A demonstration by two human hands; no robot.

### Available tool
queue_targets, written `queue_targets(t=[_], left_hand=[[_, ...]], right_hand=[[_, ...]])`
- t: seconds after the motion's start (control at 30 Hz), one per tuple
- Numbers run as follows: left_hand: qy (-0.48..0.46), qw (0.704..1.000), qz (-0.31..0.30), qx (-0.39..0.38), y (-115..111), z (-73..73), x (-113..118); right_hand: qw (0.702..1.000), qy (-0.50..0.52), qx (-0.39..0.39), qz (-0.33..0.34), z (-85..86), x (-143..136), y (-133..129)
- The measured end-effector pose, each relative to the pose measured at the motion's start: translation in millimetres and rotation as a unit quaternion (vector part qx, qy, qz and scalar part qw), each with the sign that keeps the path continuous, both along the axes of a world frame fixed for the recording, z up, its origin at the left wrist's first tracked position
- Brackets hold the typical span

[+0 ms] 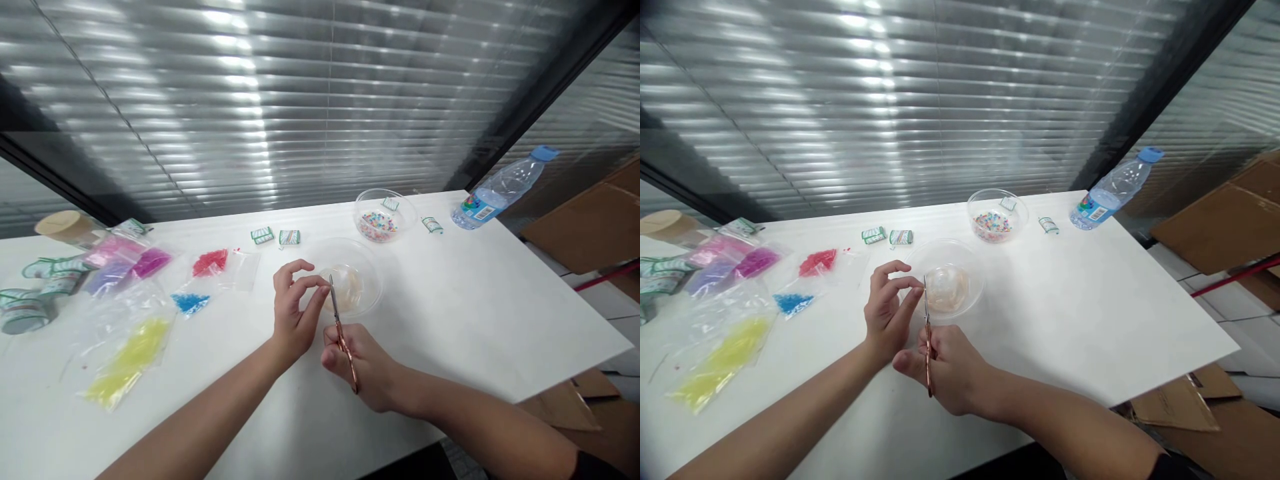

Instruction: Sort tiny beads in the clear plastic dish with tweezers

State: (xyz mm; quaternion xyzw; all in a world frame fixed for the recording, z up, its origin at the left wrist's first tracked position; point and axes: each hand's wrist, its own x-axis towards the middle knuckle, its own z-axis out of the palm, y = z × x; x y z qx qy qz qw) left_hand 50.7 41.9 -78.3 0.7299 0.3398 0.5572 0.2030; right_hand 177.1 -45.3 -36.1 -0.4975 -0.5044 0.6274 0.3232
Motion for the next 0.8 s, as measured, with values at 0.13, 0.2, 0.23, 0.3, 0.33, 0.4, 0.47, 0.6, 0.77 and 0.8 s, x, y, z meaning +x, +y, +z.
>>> queue_targets(t=[0.13,0.2,0.23,0.3,0.33,0.4,0.47,0.6,0.77,0.8], left_hand=[[0.002,1.000,-0.005,-0.003,0,-1.0,0],[0.003,1.000,-0.007,-0.005,0,-1.0,0],[0.003,1.000,-0.008,-0.006,0,-0.9,-1],[0.003,1.000,-0.009,-0.008,-1,-0.5,-1],[0.003,1.000,-0.009,-0.008,-1,-0.2,-1],[0.003,1.000,-0.007,-0.009,-1,0.2,-1],[0.003,1.000,-0.004,-0.010,-1,0.5,0],[0.003,1.000,-0.001,-0.013,-1,0.4,0],[-0.005,1.000,0.000,-0.010,-1,0.1,0],[-0.008,1.000,-0.003,-0.012,-1,0.2,0]], right_hand=[[0.999,0.010,-0.030,-0.001,0.7,-1,0],[0.999,0.015,-0.034,-0.001,-0.1,-1,0],[0.999,0.016,-0.030,-0.001,-0.8,-1,0],[1.000,0.017,-0.020,0.000,-2.4,0,0],[1.000,0.017,-0.015,0.002,-3.2,0,0],[1.000,0.015,-0.008,0.004,-4.6,0,0],[1.000,0.013,-0.001,0.001,-5.7,0,0],[1.000,0.012,0.005,-0.011,-8.2,-1,-1],[1.000,0.019,0.009,-0.016,-11.3,-2,-1],[1.000,0.018,0.013,-0.014,-11.5,-2,-1]])
